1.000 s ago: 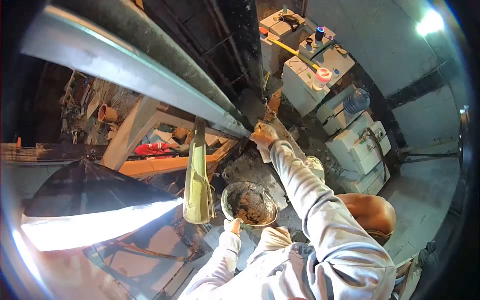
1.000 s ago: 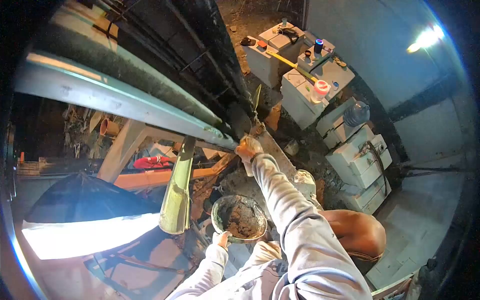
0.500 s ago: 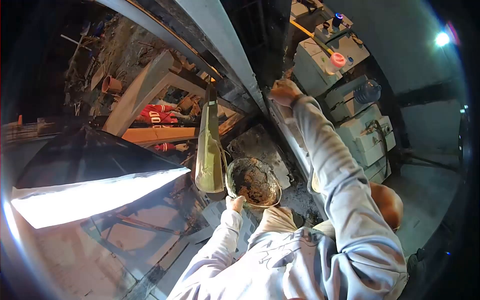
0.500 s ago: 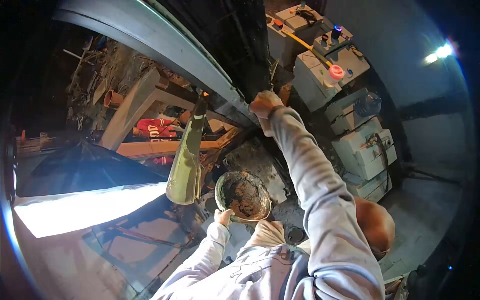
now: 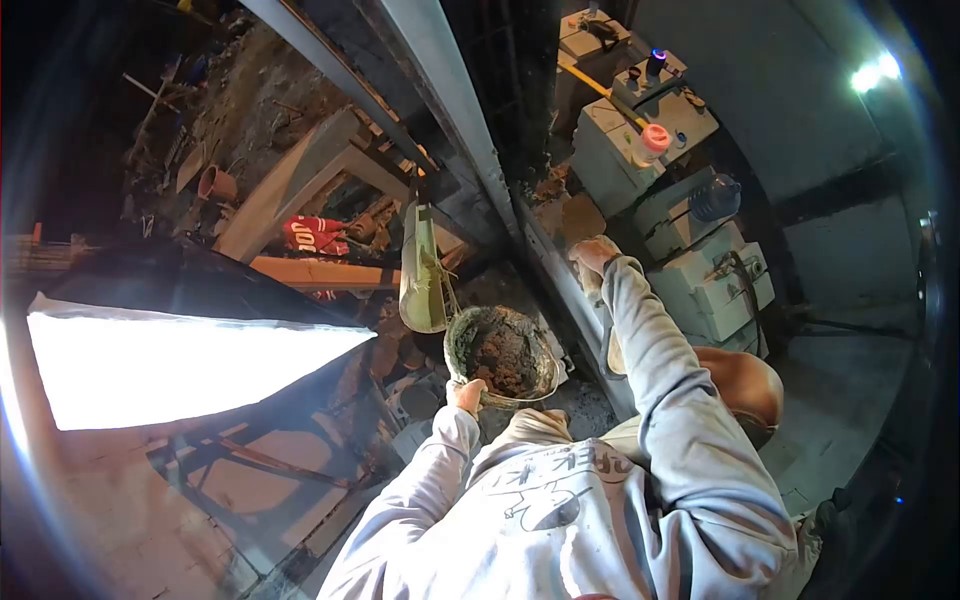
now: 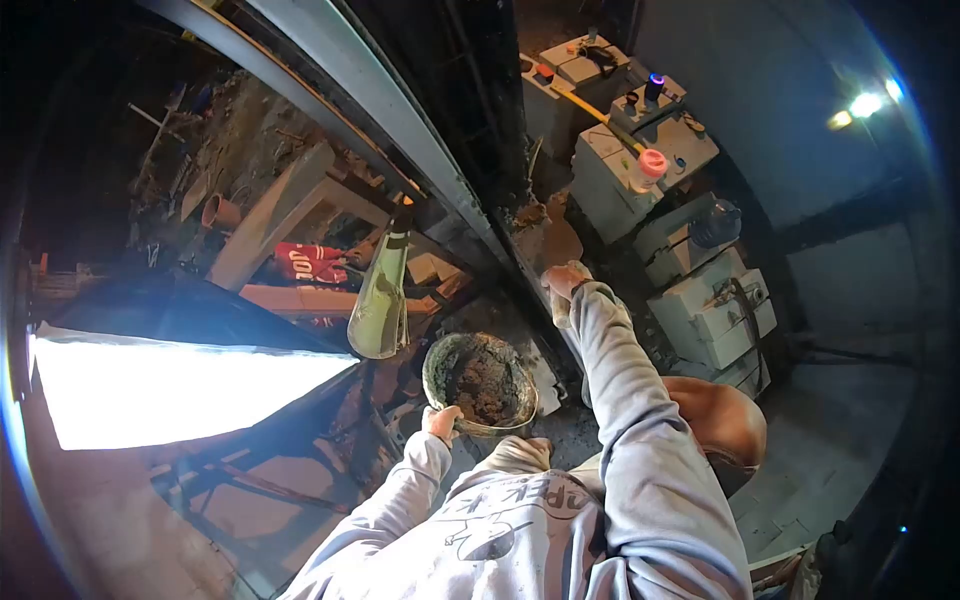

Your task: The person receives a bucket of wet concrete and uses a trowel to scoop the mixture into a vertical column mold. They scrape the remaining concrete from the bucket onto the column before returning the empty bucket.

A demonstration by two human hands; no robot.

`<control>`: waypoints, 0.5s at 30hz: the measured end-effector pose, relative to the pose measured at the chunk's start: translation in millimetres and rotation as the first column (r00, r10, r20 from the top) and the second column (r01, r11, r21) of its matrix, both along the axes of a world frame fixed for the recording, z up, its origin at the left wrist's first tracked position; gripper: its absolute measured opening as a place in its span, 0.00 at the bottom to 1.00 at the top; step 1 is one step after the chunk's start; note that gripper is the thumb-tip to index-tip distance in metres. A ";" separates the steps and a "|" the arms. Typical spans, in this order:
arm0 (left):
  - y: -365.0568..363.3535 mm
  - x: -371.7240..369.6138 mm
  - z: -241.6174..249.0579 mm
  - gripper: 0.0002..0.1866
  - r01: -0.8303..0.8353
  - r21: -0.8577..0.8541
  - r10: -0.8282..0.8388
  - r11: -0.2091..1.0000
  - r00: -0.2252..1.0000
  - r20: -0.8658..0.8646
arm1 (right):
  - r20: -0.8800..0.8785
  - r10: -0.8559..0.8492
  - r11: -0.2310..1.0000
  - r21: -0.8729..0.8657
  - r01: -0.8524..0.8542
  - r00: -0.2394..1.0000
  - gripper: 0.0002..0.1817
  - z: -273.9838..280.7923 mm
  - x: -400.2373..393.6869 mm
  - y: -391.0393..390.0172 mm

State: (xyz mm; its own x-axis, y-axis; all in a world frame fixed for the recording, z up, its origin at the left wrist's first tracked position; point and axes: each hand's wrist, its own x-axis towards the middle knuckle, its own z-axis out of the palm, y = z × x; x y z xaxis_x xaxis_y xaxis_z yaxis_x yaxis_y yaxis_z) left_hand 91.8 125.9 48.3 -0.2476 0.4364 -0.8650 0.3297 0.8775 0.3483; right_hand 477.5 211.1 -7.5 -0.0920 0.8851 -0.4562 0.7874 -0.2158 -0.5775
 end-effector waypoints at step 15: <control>14.6 -15.5 1.9 0.05 0.030 0.044 -0.034 0.999 0.993 0.113 | 0.086 -0.474 0.842 -0.249 0.479 0.876 0.15 142.7 105.3 105.2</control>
